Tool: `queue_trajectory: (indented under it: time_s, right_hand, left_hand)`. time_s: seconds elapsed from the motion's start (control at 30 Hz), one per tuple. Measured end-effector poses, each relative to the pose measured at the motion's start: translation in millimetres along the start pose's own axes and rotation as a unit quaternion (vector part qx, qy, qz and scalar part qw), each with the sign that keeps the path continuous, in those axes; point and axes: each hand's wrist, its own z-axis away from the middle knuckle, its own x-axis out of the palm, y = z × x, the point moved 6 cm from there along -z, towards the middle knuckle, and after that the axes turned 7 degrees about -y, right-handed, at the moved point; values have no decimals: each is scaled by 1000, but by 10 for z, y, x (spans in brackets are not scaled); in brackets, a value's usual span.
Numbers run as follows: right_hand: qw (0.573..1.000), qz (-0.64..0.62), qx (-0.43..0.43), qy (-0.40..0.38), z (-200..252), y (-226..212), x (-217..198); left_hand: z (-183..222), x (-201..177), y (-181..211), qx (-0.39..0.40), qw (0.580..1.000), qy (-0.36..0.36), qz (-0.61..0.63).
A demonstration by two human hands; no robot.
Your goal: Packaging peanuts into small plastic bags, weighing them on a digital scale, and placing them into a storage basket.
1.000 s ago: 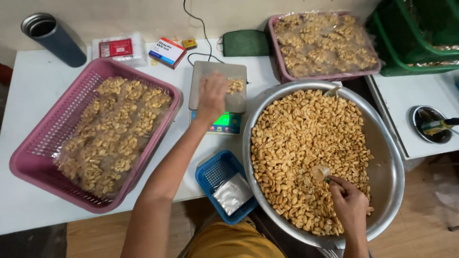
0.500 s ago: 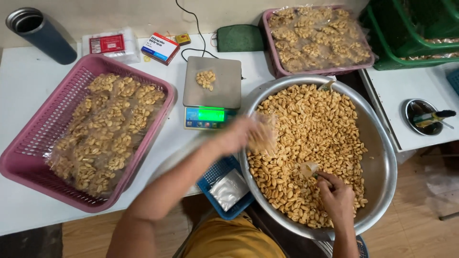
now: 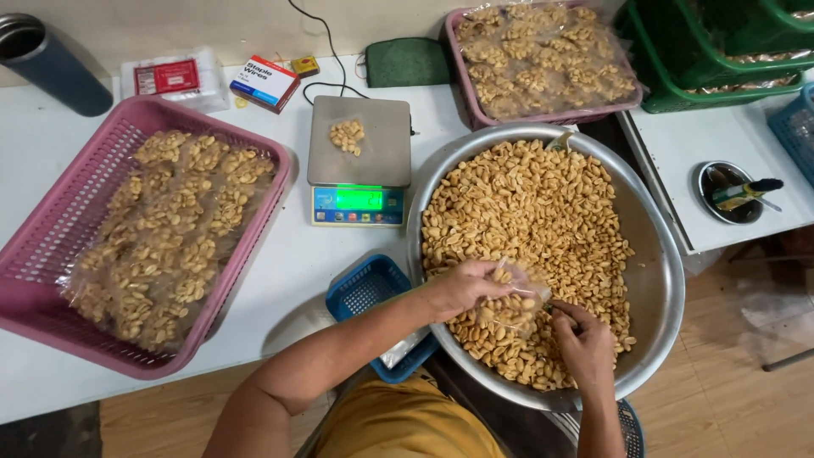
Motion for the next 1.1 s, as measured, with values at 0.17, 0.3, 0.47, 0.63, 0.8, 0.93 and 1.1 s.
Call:
queue_trajectory:
  time_s: [0.17,0.3,0.47,0.63,0.8,0.93,1.1]
  right_hand:
    - [1000,7,-24,5,48,-147,10]
    - [999,21,-43,12,31,-160,32]
    - [998,0,-62,20,-72,-72,74]
    - [998,-35,-52,26,-11,-104,-32]
    - [998,12,-45,46,18,-40,-45]
    - [994,94,-44,22,-147,-79,-55]
    - [989,146,10,26,-887,266,-203]
  left_hand:
    - [12,21,-39,-36,999,26,26]
    - [-91,-52,-450,-73,986,-28,144]
    - [819,-350,-249,97,987,62,116]
    - [3426,-1770,101,353,725,429,-407]
    - [4544,-1674,-189,23,463,594,-657]
    - [3753,-2897,-1311,217,479,609,-594]
    - [1834,-1009,-276,316,533,385,-684]
